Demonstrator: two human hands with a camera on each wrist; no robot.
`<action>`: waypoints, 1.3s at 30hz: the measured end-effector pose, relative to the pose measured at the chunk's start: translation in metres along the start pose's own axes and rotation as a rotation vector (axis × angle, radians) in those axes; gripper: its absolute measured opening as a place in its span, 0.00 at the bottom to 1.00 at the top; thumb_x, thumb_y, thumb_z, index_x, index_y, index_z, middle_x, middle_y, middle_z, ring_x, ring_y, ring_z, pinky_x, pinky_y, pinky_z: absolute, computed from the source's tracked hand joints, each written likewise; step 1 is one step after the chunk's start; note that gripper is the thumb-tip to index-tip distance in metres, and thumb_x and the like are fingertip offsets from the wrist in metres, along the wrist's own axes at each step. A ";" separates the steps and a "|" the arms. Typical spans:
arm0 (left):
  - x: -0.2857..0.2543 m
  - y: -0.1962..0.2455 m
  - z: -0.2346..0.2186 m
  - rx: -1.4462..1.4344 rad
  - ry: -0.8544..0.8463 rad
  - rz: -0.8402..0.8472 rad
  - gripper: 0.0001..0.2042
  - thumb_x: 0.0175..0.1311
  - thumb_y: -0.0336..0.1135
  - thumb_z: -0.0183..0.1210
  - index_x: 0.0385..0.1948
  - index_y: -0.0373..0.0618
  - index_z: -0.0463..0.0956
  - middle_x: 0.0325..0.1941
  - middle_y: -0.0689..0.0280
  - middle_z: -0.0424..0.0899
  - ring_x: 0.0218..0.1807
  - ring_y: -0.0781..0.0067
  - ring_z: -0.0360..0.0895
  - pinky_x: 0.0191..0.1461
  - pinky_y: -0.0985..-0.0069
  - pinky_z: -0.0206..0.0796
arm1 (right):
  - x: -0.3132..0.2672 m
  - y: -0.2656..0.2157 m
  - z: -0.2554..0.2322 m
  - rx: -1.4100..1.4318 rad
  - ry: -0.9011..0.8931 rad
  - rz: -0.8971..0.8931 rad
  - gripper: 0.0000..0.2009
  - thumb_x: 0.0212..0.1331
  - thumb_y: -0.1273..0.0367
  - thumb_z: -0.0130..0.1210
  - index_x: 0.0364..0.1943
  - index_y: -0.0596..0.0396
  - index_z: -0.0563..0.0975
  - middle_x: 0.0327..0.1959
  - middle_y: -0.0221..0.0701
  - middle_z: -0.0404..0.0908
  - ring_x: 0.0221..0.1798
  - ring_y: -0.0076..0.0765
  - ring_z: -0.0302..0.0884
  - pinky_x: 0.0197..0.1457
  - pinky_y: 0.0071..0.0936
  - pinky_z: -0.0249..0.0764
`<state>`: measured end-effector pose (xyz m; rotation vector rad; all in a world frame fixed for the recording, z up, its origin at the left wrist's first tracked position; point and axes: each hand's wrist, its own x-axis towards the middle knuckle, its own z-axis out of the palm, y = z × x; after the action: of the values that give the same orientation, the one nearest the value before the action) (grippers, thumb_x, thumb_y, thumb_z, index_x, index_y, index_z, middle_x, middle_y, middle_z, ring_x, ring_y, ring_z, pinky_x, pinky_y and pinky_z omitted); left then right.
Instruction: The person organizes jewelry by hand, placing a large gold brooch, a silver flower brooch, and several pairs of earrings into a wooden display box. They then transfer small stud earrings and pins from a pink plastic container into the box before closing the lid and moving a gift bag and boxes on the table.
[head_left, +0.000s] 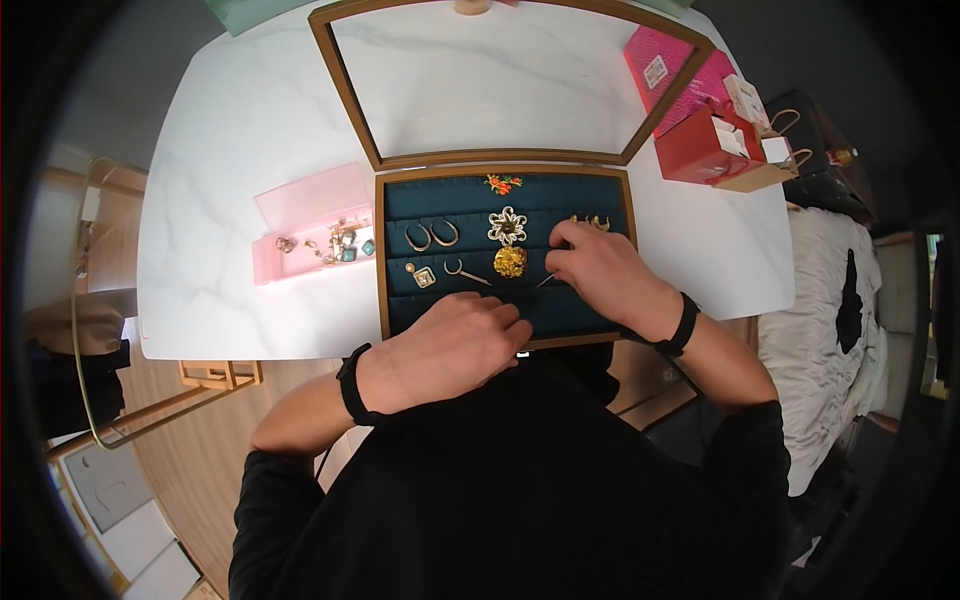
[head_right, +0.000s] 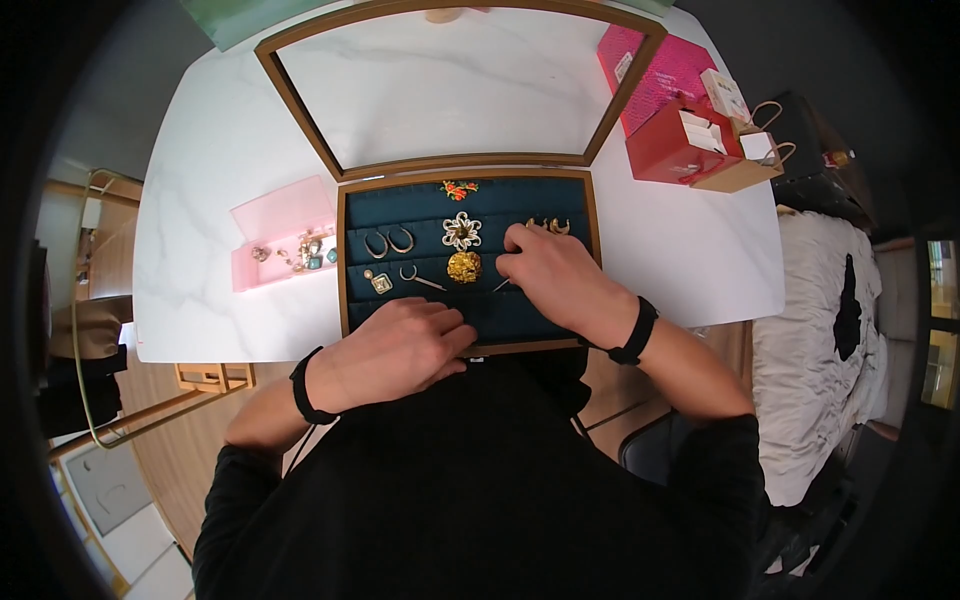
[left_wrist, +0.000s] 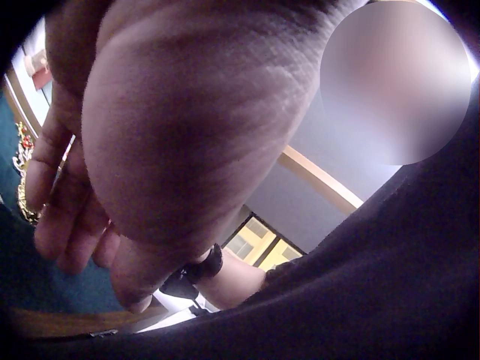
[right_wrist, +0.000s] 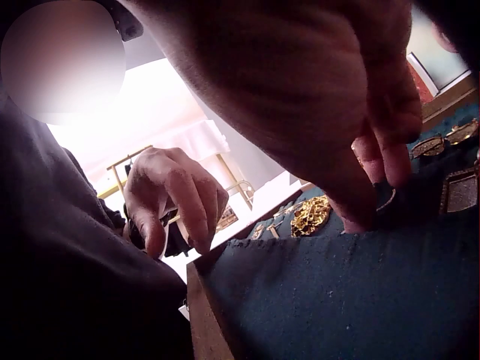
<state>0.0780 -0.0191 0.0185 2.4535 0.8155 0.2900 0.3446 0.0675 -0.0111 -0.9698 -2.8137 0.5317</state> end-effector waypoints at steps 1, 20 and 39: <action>-0.002 0.002 -0.002 0.000 0.000 -0.002 0.14 0.62 0.35 0.76 0.41 0.42 0.80 0.38 0.59 0.83 0.45 0.52 0.87 0.51 0.58 0.80 | 0.000 -0.001 0.001 0.002 0.000 -0.002 0.04 0.62 0.72 0.70 0.38 0.54 0.85 0.48 0.34 0.82 0.49 0.47 0.86 0.49 0.44 0.84; -0.061 0.003 -0.019 0.034 0.033 -0.205 0.15 0.63 0.36 0.76 0.45 0.39 0.83 0.39 0.60 0.85 0.46 0.54 0.88 0.52 0.60 0.80 | 0.005 -0.009 0.007 0.065 0.015 0.016 0.05 0.65 0.73 0.72 0.37 0.57 0.85 0.54 0.35 0.80 0.51 0.45 0.86 0.51 0.44 0.84; -0.063 0.003 -0.024 0.029 0.036 -0.267 0.17 0.61 0.36 0.77 0.48 0.39 0.85 0.42 0.58 0.88 0.47 0.51 0.88 0.52 0.58 0.82 | -0.018 -0.004 -0.020 0.001 0.150 0.151 0.11 0.62 0.71 0.74 0.47 0.52 0.86 0.47 0.29 0.84 0.51 0.45 0.87 0.50 0.42 0.85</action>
<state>0.0204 -0.0493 0.0382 2.3351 1.1560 0.2250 0.3612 0.0594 0.0094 -1.1767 -2.6227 0.4552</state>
